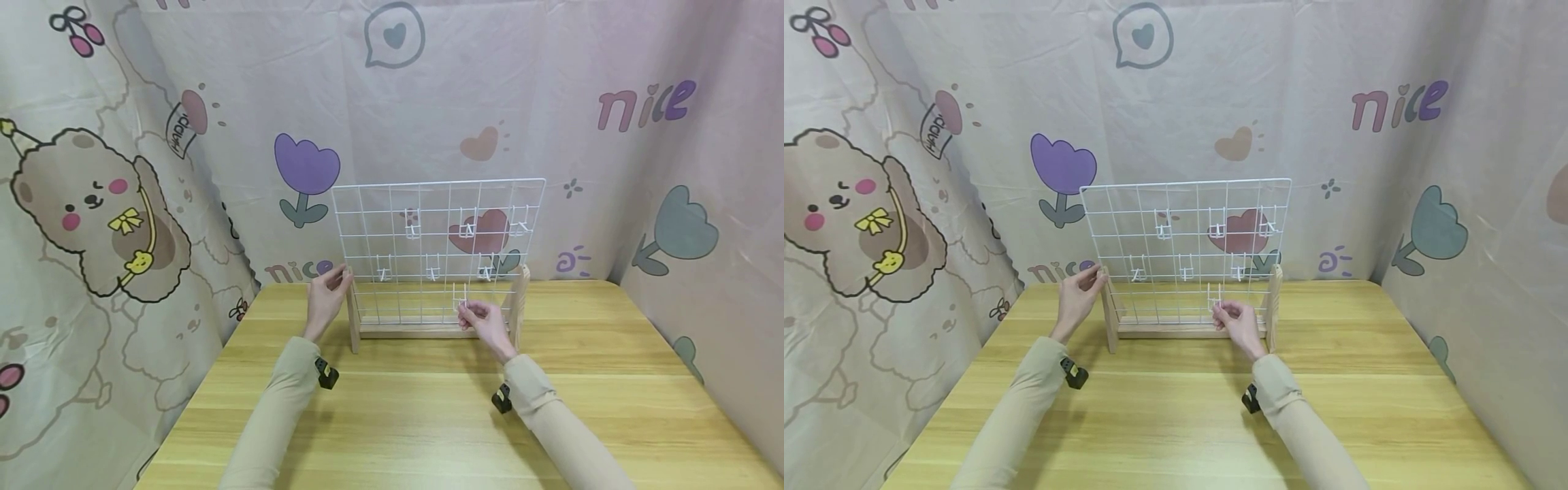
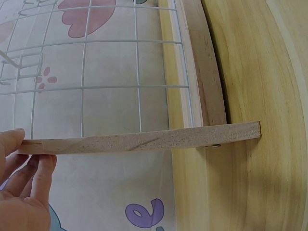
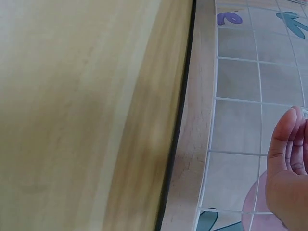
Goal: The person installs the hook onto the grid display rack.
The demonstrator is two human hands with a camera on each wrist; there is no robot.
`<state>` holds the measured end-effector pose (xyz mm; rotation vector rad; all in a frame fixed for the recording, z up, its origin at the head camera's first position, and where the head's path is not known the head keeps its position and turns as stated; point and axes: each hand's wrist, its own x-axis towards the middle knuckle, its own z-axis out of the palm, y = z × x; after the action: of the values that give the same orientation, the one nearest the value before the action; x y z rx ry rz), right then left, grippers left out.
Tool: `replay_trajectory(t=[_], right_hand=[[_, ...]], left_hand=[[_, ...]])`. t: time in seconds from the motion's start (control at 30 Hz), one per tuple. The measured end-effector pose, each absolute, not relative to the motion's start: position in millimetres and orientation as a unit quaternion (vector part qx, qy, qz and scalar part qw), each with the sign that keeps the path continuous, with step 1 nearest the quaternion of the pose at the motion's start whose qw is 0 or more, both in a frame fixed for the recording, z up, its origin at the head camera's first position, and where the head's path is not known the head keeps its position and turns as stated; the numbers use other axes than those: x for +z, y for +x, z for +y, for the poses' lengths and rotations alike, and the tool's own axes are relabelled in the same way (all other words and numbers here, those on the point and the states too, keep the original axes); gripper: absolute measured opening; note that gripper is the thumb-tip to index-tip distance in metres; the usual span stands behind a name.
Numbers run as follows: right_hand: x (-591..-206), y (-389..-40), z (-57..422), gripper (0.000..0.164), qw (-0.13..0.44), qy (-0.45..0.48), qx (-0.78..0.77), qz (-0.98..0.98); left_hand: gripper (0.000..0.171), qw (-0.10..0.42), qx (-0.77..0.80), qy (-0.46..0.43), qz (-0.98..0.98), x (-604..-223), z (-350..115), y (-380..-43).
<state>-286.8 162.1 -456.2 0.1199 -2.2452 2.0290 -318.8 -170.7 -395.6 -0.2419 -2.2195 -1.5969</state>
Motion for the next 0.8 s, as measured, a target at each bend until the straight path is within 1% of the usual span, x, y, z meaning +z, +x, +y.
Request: replay_trajectory(t=[0.3,0.53,0.8], right_hand=[[-452.5,-289.1,160.5,0.029,0.056,0.028,0.675,-0.735],[-453.2,-290.0,161.3,0.031,0.049,0.03,0.674,-0.737],[-454.2,-290.1,162.4,0.031,0.043,0.028,0.67,-0.74]], left_hand=[[0.04,0.186,-0.569,-0.078,-0.797,-391.6,-170.5,-315.4],[0.04,0.194,-0.569,-0.079,-0.795,-396.8,-171.0,-319.9],[0.039,0.195,-0.57,-0.082,-0.794,-396.9,-171.3,-319.6]])
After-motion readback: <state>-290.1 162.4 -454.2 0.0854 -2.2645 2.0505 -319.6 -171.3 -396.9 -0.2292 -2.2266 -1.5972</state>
